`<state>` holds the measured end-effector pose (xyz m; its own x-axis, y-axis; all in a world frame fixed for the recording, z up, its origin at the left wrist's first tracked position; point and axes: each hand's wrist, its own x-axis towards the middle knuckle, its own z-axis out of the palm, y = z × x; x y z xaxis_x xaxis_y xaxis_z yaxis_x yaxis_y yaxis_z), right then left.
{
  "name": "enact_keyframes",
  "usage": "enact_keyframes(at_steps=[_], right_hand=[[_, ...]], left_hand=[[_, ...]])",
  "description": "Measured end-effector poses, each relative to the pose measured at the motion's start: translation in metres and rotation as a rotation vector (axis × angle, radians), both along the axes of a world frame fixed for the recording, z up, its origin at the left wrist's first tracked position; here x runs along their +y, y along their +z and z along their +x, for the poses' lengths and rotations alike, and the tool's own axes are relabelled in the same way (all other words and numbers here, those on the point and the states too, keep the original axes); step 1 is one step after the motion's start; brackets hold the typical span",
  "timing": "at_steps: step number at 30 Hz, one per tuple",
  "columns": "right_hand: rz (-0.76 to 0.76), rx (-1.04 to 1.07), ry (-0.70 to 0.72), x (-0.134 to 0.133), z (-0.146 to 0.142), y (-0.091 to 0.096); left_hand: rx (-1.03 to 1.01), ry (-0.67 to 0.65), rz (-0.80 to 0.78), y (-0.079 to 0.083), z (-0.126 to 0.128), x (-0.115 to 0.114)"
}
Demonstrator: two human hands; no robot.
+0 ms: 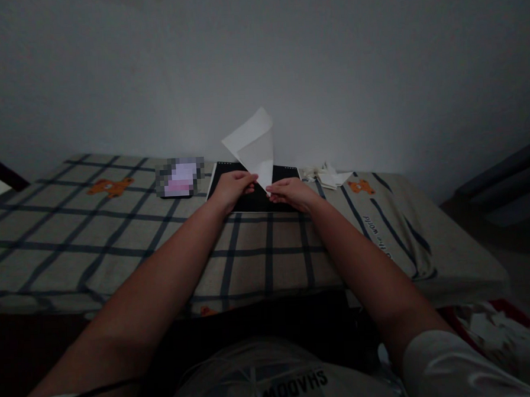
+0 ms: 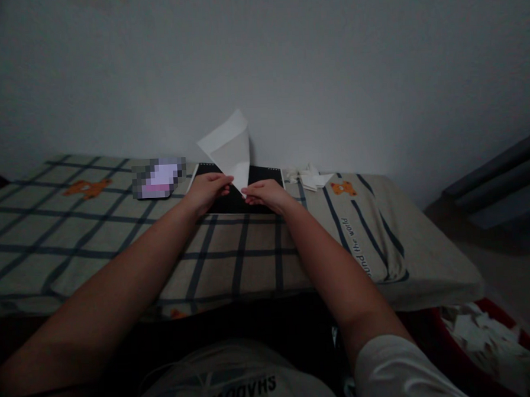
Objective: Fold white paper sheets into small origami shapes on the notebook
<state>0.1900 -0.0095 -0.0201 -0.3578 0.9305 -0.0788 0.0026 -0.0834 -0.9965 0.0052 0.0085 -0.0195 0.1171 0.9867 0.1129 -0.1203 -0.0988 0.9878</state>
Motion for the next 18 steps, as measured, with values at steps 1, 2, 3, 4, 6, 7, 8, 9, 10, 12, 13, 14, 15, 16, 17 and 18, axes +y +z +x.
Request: enact_keyframes(at_steps=[1,2,3,4,6,7,8,9,10,12,13,14,15,16,17,18], right_hand=[[-0.006,0.006,0.011,-0.0001,0.0001,-0.0001],[-0.01,0.009,0.02,0.0,0.0003,-0.0002],[-0.012,0.009,0.024,0.0001,0.0005,-0.0004],[-0.011,0.006,0.023,0.0003,0.0006,-0.0007],[-0.008,-0.006,0.012,0.0011,0.0009,-0.0014],[-0.008,-0.011,0.009,0.0015,0.0011,-0.0018],[-0.008,-0.011,0.007,0.0018,0.0012,-0.002],[-0.012,-0.007,0.009,0.0021,0.0013,-0.0022],[-0.018,0.0,0.012,0.0022,0.0014,-0.0022],[-0.033,0.018,0.012,0.002,0.0017,-0.0019],[-0.041,0.024,0.013,0.0019,0.0018,-0.0017],[-0.047,0.028,0.017,0.0017,0.0019,-0.0016],[-0.048,0.032,0.02,0.0015,0.0019,-0.0015],[-0.045,0.036,0.023,0.0014,0.0019,-0.0015],[-0.041,0.04,0.031,0.0012,0.0019,-0.0015],[-0.035,0.043,0.039,0.001,0.0018,-0.0014]], left_hand=[[-0.005,0.001,0.002,0.0,-0.0002,0.0003],[-0.009,0.005,0.002,0.0001,-0.0004,0.0005],[-0.012,0.012,0.0,0.0003,-0.0004,0.0006],[-0.012,0.019,-0.002,0.0006,-0.0003,0.0006],[-0.007,0.027,-0.012,0.0015,-0.0001,0.0001],[-0.004,0.029,-0.016,0.002,0.0,-0.0001],[-0.004,0.029,-0.017,0.0023,0.0001,-0.0004],[-0.006,0.028,-0.017,0.0026,0.0,-0.0006],[-0.01,0.027,-0.014,0.0027,-0.0002,-0.0007],[-0.016,0.025,-0.012,0.0027,-0.0007,-0.0006],[-0.017,0.023,-0.012,0.0027,-0.001,-0.0005],[-0.016,0.022,-0.013,0.0026,-0.0013,-0.0004],[-0.017,0.021,-0.012,0.0026,-0.0016,-0.0003],[-0.019,0.019,-0.01,0.0026,-0.0017,-0.0002],[-0.022,0.017,-0.007,0.0025,-0.0019,-0.0001],[-0.026,0.017,-0.004,0.0025,-0.0019,0.0]])
